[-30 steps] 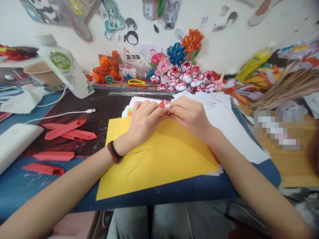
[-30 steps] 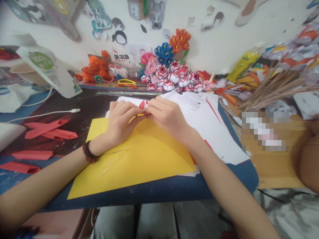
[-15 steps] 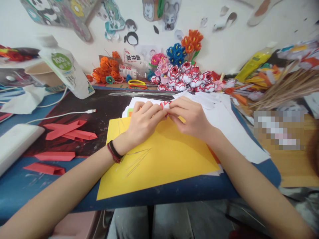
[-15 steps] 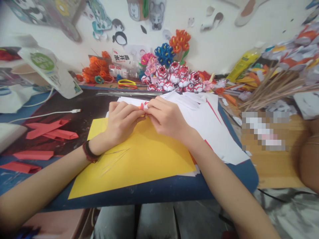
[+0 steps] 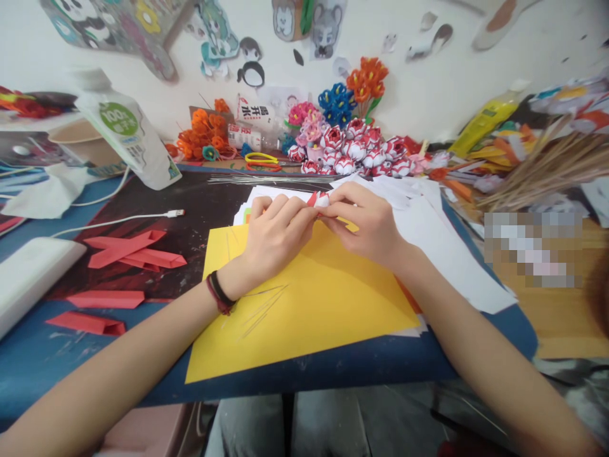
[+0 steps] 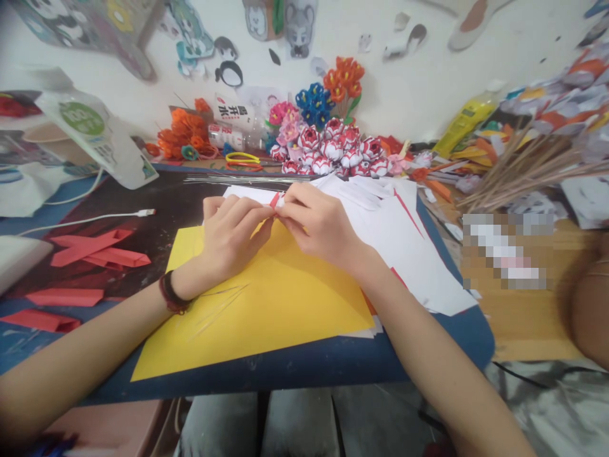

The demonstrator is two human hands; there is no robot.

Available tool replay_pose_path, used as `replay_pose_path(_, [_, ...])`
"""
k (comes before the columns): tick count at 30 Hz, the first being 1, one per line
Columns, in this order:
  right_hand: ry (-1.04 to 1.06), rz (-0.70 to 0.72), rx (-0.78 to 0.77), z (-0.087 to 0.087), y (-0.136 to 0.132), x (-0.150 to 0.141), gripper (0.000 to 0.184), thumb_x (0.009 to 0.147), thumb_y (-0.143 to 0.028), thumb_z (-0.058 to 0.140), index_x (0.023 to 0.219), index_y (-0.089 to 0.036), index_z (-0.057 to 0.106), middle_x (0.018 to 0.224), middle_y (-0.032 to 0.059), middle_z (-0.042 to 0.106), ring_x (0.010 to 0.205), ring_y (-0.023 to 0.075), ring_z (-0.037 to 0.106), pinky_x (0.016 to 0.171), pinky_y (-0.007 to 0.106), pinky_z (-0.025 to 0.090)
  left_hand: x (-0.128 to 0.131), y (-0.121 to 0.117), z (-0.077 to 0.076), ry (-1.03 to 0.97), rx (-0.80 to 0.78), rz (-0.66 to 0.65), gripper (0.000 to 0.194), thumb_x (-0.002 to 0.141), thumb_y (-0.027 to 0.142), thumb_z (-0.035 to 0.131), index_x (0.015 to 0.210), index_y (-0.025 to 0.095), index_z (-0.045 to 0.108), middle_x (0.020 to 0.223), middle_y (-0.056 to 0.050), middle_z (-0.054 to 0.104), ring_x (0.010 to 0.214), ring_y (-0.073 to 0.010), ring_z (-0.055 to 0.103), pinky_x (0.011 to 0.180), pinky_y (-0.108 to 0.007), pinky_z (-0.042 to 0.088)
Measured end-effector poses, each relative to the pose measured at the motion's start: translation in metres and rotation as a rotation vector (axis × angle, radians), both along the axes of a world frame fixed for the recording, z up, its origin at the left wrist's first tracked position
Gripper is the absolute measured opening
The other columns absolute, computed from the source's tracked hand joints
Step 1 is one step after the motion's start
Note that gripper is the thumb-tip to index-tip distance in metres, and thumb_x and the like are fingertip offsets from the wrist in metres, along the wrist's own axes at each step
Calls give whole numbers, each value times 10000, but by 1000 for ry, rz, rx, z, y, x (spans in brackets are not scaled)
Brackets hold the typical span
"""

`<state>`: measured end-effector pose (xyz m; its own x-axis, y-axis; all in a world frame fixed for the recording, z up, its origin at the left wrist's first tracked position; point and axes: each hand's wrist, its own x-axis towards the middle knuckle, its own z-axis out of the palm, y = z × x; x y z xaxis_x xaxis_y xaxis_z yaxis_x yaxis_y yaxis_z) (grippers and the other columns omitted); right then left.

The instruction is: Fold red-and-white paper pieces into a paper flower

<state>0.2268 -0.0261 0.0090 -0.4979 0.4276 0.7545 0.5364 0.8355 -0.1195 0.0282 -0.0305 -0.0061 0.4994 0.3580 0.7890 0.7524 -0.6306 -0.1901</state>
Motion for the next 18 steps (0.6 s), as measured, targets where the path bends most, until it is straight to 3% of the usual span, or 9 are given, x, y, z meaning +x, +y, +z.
replay_pose_path(7, [-9, -48, 34, -5, -2, -1, 165, 931, -202, 551, 882, -195, 709, 851, 35, 722, 750, 140, 660, 636, 257, 486, 1, 2, 1, -30, 33, 1, 126, 952, 213, 509, 865, 208, 601, 654, 30, 606, 651, -144, 501, 677, -335, 259])
replay_pose_path(14, [-57, -121, 87, -9, -1, -5, 205, 944, -199, 526, 913, -203, 728, 876, 22, 768, 793, 159, 689, 691, 279, 487, -1, -2, 1, 107, 130, 39, 109, 964, 169, 499, 915, 201, 590, 722, 7, 641, 696, -167, 507, 669, -344, 267])
replay_pose_path(18, [-117, -211, 47, -12, -2, -5, 258, 937, -174, 495, 761, -186, 683, 770, 31, 728, 711, 149, 635, 647, 284, 422, -1, -4, 1, 169, 138, 9, 150, 980, 143, 468, 887, 189, 575, 721, 2, 613, 711, -166, 489, 658, -345, 268])
